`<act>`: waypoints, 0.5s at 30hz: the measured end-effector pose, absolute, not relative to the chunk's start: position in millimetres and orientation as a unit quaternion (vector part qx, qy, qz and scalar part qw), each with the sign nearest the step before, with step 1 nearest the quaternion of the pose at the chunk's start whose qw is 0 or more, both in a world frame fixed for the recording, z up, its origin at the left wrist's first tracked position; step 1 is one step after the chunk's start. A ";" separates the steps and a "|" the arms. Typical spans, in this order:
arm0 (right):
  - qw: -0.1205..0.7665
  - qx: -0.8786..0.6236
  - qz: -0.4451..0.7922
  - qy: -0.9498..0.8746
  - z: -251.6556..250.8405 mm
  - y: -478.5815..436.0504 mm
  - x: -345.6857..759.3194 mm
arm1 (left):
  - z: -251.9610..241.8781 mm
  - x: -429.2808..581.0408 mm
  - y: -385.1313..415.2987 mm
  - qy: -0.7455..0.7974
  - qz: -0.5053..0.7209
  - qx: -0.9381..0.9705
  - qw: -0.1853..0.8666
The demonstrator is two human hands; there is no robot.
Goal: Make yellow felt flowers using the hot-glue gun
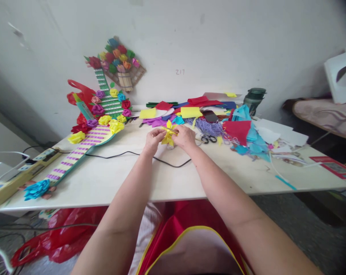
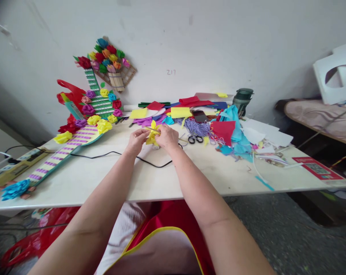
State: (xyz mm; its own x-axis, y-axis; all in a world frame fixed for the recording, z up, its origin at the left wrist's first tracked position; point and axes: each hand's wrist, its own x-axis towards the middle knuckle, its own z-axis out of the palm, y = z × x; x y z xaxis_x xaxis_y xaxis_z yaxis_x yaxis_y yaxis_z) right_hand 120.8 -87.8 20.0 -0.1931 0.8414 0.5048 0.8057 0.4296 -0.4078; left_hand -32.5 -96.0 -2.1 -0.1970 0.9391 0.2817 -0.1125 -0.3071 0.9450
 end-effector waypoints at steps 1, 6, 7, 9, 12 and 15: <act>0.344 -0.529 0.027 -0.775 19.9 -87.8 120.7 | -1.6 -32.8 -96.4 0.426 0.649 0.480 0.408; 0.339 -0.504 0.021 -0.794 19.1 -89.3 119.2 | -0.8 -35.8 -95.8 0.435 0.673 0.435 0.410; 0.337 -0.499 0.019 -0.798 19.1 -90.0 118.8 | -1.0 -36.4 -95.6 0.436 0.674 0.429 0.414; 0.333 -0.492 0.018 -0.805 19.2 -91.8 117.9 | -1.7 -37.3 -95.3 0.438 0.666 0.427 0.426; 0.327 -0.486 0.023 -0.810 19.9 -94.8 116.7 | -2.9 -38.0 -95.3 0.449 0.646 0.432 0.442; 0.331 -0.475 0.039 -0.815 20.9 -96.0 116.7 | -3.8 -38.4 -95.2 0.467 0.640 0.433 0.430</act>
